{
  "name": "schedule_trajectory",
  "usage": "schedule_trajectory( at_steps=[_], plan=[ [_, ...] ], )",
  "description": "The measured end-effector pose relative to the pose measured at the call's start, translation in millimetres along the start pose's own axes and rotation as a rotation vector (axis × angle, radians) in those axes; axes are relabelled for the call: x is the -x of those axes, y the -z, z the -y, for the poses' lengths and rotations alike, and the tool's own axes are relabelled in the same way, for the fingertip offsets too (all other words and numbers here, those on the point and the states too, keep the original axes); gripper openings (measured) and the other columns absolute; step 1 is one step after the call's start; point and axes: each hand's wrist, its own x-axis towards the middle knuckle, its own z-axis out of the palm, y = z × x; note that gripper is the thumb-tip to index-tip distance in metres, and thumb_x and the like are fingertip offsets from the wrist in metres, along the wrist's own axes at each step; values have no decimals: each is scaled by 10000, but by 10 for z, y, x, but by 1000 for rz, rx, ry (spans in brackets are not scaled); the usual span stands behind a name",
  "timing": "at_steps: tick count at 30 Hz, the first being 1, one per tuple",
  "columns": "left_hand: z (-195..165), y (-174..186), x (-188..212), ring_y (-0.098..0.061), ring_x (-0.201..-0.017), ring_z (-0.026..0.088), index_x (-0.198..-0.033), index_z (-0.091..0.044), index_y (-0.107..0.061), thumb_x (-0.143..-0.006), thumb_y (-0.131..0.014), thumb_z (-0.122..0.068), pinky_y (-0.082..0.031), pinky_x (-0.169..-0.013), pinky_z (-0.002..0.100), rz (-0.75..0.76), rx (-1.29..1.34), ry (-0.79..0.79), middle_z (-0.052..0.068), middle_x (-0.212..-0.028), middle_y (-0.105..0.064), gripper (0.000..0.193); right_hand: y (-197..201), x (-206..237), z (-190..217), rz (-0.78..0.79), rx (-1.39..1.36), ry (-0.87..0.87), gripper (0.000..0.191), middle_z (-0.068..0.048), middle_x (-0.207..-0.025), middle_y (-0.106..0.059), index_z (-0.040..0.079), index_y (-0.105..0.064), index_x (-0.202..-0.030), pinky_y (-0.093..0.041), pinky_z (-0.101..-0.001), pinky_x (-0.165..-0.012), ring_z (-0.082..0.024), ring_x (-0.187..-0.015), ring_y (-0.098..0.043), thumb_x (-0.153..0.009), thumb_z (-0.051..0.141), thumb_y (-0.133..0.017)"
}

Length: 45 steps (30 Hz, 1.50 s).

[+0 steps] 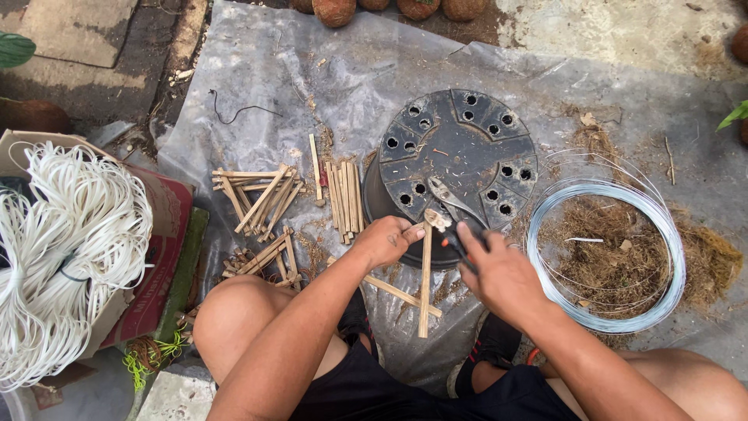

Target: The person sits on the ground and assembles small tripods from wooden sticks, joining the sticks at the top with wire. They use pliers to twist and secure the wire around each joint and set finished tripods aside with others.

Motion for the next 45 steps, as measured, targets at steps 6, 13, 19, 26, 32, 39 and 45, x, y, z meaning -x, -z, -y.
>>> schedule_trajectory(
  at_steps=[6, 13, 19, 26, 32, 39, 45],
  plan=[
    [-20, 15, 0, -729, -869, 383, -1025, -71, -750, -988, -554, -555, -529, -809, 471, 74, -68, 85, 221, -854, -732, 524, 90, -7, -22, -223, 2, 81, 683, -257, -1276, -553, 172, -467, -1494, -549, -499, -771, -426, -935, -648, -883, 340, -721],
    [-22, 32, -29, -703, -905, 381, -1027, -87, -763, -955, -588, -551, -525, -817, 471, -5, -42, -4, 196, -886, -732, 501, 142, -64, 5, 38, 126, 74, 669, -178, -1306, -565, 278, -536, -1456, -550, -483, -812, -401, -930, -648, -823, 350, -740],
    [-11, 42, -35, -707, -898, 385, -1032, -112, -763, -947, -594, -547, -526, -811, 480, 31, -67, 6, 193, -892, -735, 474, 101, -96, -251, 214, -1183, -324, 555, -35, -1132, -724, 198, -514, -1500, -547, -304, -678, -123, -880, -658, -950, 243, -576],
    [25, 194, -139, -705, -917, 368, -1038, -162, -773, -938, -590, -550, -533, -796, 482, 74, -190, -135, 160, -921, -743, 440, -51, 14, -214, 194, -798, -378, 464, -14, -816, -678, 149, -634, -1420, -507, -273, -651, -91, -708, -607, -967, 243, -607],
    [-6, 243, -149, -716, -900, 367, -1030, -156, -776, -935, -612, -543, -538, -793, 482, 94, -240, -112, 168, -901, -744, 431, 75, 21, -95, -3, -585, -130, 430, -21, -842, -687, 127, -621, -1406, -514, -270, -675, -81, -709, -602, -995, 250, -614],
    [-17, 232, -113, -701, -898, 371, -1017, -161, -779, -918, -630, -531, -529, -767, 495, 47, -249, -141, 144, -911, -743, 410, 170, -11, 46, 3, -648, -146, 427, -117, -795, -699, 155, -634, -1390, -510, -337, -603, -142, -652, -587, -979, 267, -616],
    [0, 218, -131, -693, -890, 391, -1007, -118, -776, -948, -627, -519, -526, -779, 496, 47, -247, -154, 173, -899, -737, 431, 216, -43, 98, 76, -513, -200, 424, -142, -863, -738, 173, -654, -1361, -536, -347, -648, -190, -669, -653, -959, 304, -621]
  ],
)
